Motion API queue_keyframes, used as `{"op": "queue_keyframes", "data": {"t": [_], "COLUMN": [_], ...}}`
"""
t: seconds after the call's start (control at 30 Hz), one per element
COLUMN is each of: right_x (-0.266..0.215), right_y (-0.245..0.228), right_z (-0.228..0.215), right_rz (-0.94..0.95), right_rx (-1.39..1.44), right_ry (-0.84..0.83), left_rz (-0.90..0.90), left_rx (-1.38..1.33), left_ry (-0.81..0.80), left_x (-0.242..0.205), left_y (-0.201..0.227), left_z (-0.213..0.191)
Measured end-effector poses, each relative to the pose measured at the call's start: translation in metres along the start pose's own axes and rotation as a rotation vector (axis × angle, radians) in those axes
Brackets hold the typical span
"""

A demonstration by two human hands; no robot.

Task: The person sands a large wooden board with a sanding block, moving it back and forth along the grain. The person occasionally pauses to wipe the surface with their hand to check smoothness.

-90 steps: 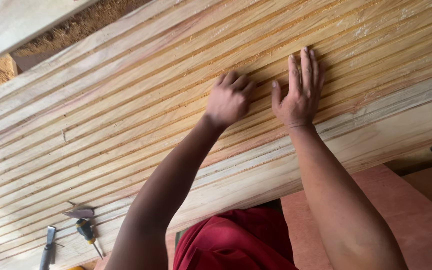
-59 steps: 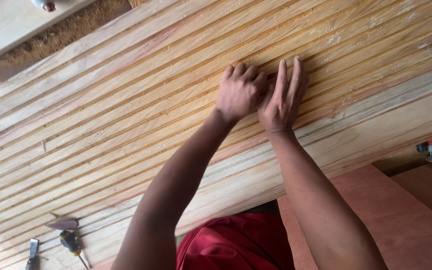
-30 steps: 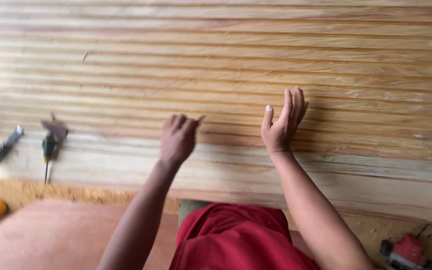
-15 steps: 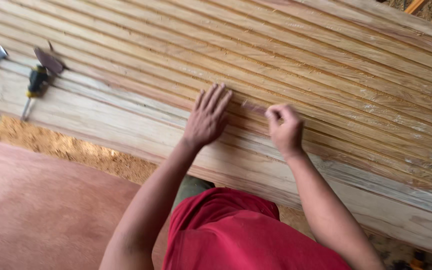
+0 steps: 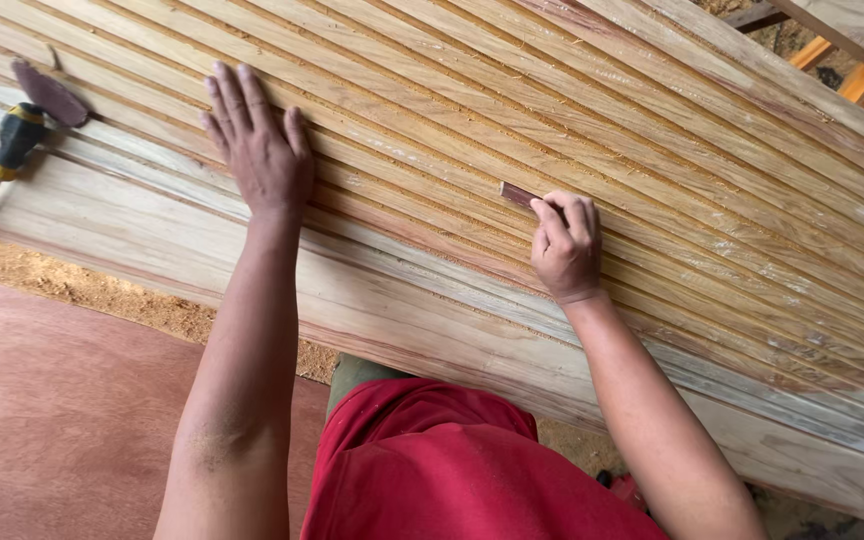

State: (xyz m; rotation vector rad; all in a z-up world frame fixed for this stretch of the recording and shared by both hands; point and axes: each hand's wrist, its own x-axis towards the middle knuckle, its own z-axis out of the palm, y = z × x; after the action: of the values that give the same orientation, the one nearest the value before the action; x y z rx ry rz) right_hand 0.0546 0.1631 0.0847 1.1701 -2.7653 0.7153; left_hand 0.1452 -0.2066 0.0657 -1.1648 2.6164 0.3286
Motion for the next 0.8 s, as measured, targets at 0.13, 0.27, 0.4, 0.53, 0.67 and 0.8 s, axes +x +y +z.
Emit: {"op": "queue_keyframes", "data": {"t": [0.13, 0.27, 0.4, 0.53, 0.67, 0.8], "right_x": [0.005, 0.034, 0.059, 0.084, 0.069, 0.061], "right_y": [-0.008, -0.025, -0.056, -0.080, -0.056, -0.048], "right_z": [0.006, 0.033, 0.082, 0.114, 0.062, 0.038], "right_rz": [-0.069, 0.000, -0.089, -0.136, -0.127, -0.132], "right_rx": [-0.052, 0.027, 0.086, 0.106, 0.117, 0.109], "right_ry": [-0.018, 0.053, 0.079, 0.068, 0.064, 0.078], "left_rz": [-0.072, -0.057, -0.047, -0.015, 0.004, 0.005], "left_rx": [-0.073, -0.069, -0.098, -0.098, -0.130, -0.115], "left_ry": [0.012, 0.053, 0.068, 0.092, 0.129, 0.143], "left_x": [0.001, 0.012, 0.005, 0.008, 0.007, 0.006], "left_y": [-0.001, -0.002, -0.002, -0.006, -0.010, -0.012], "left_z": [0.005, -0.001, 0.007, 0.007, 0.014, 0.019]}}
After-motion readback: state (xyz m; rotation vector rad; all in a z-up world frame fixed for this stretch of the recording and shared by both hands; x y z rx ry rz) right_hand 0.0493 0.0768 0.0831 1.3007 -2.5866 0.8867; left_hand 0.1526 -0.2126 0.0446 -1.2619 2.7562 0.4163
